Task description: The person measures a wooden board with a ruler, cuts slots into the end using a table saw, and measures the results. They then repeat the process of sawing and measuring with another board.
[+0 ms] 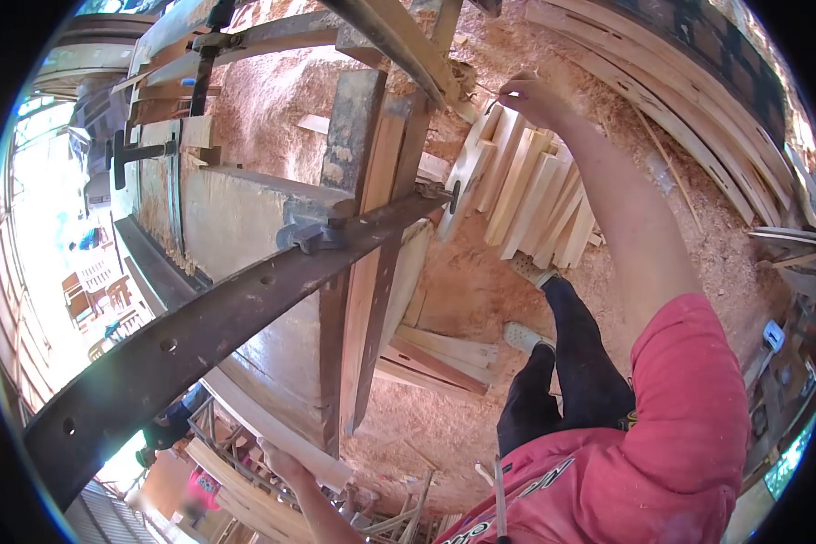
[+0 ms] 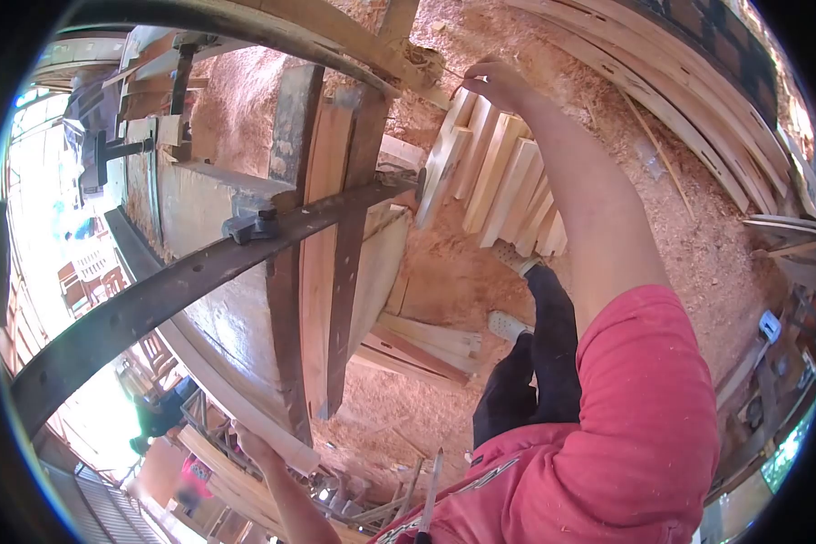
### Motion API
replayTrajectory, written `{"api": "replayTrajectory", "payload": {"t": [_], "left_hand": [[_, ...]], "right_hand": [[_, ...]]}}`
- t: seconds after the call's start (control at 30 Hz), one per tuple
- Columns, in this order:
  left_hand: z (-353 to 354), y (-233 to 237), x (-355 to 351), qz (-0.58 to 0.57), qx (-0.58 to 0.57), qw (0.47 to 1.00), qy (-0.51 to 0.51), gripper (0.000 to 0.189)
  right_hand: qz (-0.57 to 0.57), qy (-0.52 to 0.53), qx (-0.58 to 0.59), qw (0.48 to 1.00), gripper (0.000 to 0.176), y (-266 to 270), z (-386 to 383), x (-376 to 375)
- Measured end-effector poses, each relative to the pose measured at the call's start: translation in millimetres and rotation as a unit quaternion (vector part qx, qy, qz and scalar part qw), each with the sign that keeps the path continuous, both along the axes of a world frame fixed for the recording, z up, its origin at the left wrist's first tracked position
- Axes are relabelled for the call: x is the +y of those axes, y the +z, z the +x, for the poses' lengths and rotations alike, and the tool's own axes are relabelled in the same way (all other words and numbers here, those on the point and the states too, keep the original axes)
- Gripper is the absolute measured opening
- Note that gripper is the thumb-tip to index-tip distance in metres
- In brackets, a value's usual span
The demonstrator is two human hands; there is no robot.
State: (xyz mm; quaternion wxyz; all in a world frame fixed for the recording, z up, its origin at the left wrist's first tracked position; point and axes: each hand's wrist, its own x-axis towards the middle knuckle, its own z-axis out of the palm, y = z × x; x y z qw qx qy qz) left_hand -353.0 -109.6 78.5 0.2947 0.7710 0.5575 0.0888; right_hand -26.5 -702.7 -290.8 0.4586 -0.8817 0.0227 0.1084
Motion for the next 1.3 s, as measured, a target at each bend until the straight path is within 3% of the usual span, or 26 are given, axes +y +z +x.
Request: {"api": "replayTrajectory", "payload": {"t": [0.1,0.3,0.4,0.47,0.57,0.8,0.87,1.0,1.1,1.17,1.2,1.3], "left_hand": [[1,-1,-2,-0.004,0.005,1.000,-0.012,0.049],[-5,-3,4,-0.023,-0.021,0.999,-0.006,0.048],[1,0,-4,-0.027,-0.014,0.999,0.008,0.047],[3,1,-10,-0.043,-0.035,0.998,-0.005,0.046],[-2,1,-1,-0.062,-0.031,0.997,-0.020,0.045],[-1,-2,-3,-0.045,-0.064,0.997,0.000,0.045],[-6,1,9,0.000,0.029,0.998,-0.046,0.045],[-6,-2,7,0.017,0.022,0.998,-0.048,0.045],[-2,-2,1,-0.032,-0.044,0.999,0.004,0.045],[-1,0,-1,0.015,0.018,0.999,-0.044,0.046],[-1,1,1,0.015,0.017,0.999,-0.044,0.046],[-2,-2,1,0.031,0.047,0.997,-0.061,0.049]], "right_hand": [[0.061,-0.010,0.007,0.998,0.029,-4,0,1],[0.135,-0.159,0.041,0.977,0.034,-23,-3,8],[0.226,-0.246,0.040,0.942,0.034,-28,5,13],[0.304,-0.357,0.102,0.877,0.032,-32,13,20],[0.313,-0.418,0.096,0.848,0.031,-34,17,29],[0.298,-0.408,0.097,0.858,0.031,-25,22,35],[0.288,-0.395,0.098,0.867,0.032,-31,27,32],[0.300,-0.369,0.121,0.871,0.038,-51,21,26],[0.297,-0.386,0.044,0.872,0.038,-70,7,28],[0.320,-0.483,0.026,0.815,0.031,-74,-4,32],[0.321,-0.482,0.025,0.815,0.031,-84,-14,32],[0.115,-0.288,0.111,0.944,0.032,-114,-80,42]]}}
